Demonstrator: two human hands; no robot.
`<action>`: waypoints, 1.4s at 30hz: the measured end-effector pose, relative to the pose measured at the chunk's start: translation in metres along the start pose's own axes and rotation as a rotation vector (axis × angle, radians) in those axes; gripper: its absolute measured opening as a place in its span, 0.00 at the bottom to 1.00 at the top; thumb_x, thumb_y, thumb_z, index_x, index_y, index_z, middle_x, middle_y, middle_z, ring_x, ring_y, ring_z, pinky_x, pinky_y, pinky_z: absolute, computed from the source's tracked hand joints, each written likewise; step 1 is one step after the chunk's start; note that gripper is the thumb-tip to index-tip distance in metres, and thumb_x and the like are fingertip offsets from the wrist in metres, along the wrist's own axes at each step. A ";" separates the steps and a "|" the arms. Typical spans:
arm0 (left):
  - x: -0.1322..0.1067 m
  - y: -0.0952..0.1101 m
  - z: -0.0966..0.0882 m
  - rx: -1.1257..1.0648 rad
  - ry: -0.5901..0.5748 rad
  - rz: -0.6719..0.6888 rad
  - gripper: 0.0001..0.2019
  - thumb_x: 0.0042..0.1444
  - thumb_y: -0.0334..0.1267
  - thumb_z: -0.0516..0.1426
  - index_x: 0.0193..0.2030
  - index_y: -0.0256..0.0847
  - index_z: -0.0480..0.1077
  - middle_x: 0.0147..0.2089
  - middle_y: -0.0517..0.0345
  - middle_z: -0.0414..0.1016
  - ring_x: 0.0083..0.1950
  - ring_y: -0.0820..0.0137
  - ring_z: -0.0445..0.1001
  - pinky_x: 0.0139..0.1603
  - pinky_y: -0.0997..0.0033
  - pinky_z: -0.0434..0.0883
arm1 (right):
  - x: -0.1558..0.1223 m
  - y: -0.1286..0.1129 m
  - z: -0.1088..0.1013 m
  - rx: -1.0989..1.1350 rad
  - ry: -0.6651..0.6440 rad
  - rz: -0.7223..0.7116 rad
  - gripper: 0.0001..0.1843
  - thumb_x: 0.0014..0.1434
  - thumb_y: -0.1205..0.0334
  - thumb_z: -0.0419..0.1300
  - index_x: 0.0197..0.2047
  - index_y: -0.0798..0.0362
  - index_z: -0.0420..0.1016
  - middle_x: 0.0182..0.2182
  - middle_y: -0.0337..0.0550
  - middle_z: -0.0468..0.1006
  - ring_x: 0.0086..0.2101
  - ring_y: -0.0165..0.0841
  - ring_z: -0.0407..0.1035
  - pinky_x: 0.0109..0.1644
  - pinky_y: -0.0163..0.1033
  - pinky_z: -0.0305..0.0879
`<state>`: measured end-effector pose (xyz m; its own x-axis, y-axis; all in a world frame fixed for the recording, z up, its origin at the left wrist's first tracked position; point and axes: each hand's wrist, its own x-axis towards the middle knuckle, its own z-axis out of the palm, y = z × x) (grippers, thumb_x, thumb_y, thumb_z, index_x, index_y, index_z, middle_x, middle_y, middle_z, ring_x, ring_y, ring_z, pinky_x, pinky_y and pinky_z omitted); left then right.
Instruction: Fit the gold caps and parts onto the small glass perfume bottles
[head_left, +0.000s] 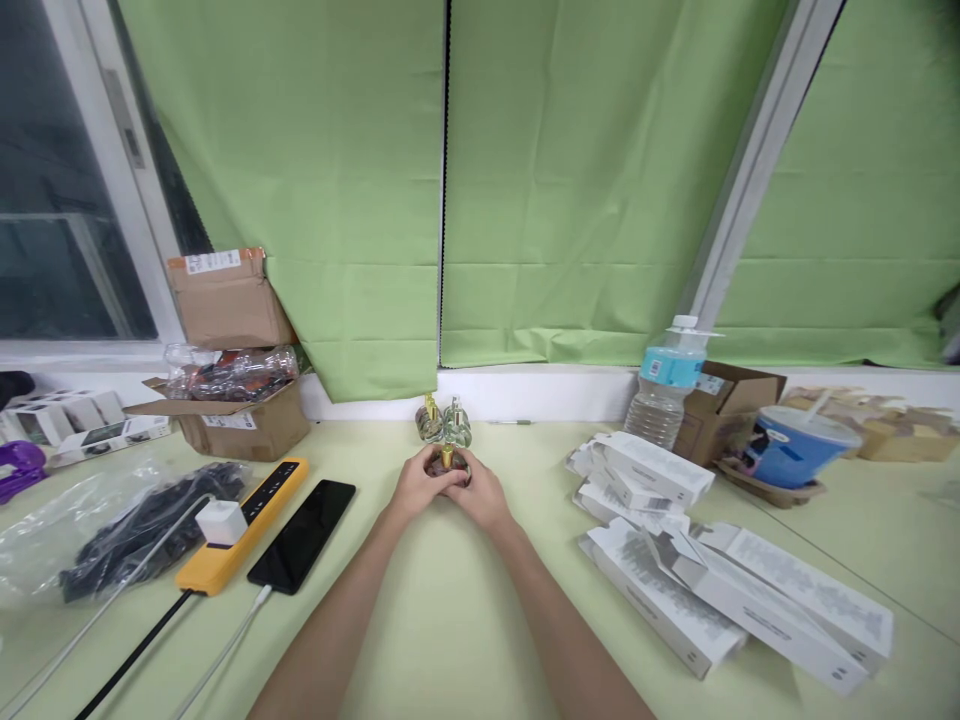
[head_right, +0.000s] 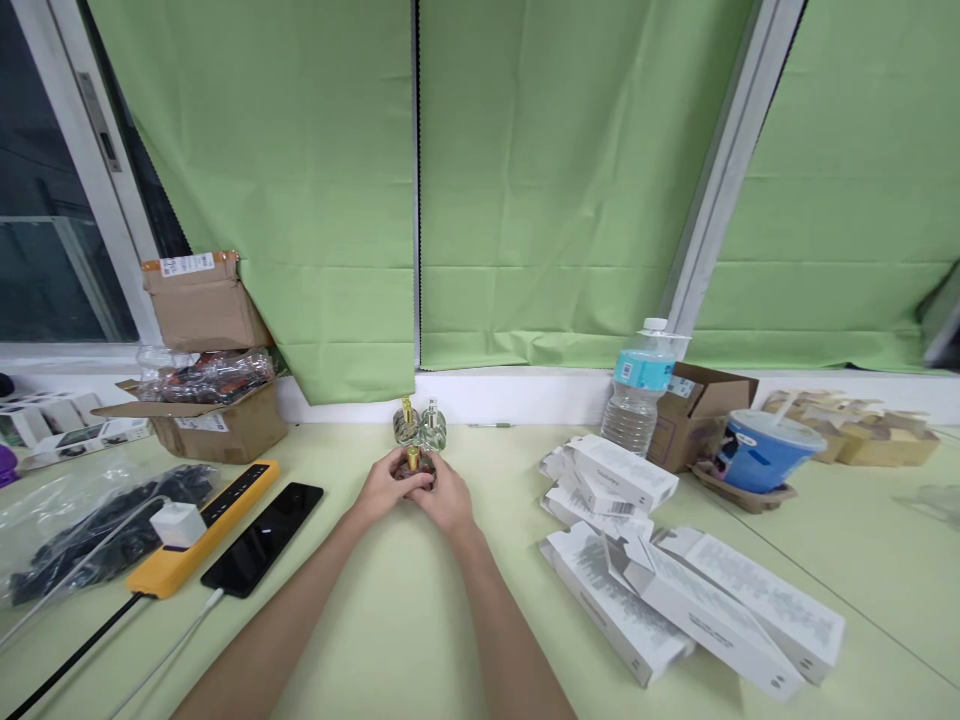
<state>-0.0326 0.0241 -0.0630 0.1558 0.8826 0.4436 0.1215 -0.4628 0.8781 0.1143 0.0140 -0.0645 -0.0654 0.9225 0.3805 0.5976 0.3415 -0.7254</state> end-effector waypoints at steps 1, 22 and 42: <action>0.000 0.000 0.000 0.001 -0.010 0.006 0.21 0.48 0.48 0.66 0.47 0.40 0.74 0.42 0.55 0.78 0.44 0.65 0.76 0.46 0.68 0.72 | 0.000 0.001 0.001 0.001 0.013 0.009 0.37 0.46 0.55 0.68 0.60 0.44 0.67 0.50 0.42 0.78 0.47 0.42 0.73 0.51 0.44 0.67; -0.002 0.003 -0.002 0.024 0.004 -0.027 0.22 0.47 0.49 0.66 0.47 0.43 0.74 0.43 0.56 0.79 0.44 0.64 0.77 0.46 0.68 0.72 | 0.001 0.006 0.002 0.022 0.012 -0.054 0.38 0.49 0.55 0.66 0.64 0.43 0.64 0.55 0.43 0.74 0.51 0.42 0.72 0.55 0.44 0.66; 0.000 0.002 -0.002 -0.004 0.074 -0.067 0.25 0.39 0.43 0.70 0.46 0.42 0.76 0.42 0.53 0.80 0.45 0.61 0.77 0.48 0.65 0.73 | 0.000 0.004 0.003 -0.057 -0.018 -0.063 0.37 0.51 0.59 0.63 0.65 0.43 0.62 0.56 0.43 0.74 0.52 0.42 0.70 0.56 0.45 0.65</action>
<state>-0.0340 0.0233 -0.0606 0.0743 0.9155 0.3954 0.1251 -0.4019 0.9071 0.1143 0.0158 -0.0692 -0.1183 0.9027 0.4136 0.6361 0.3888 -0.6665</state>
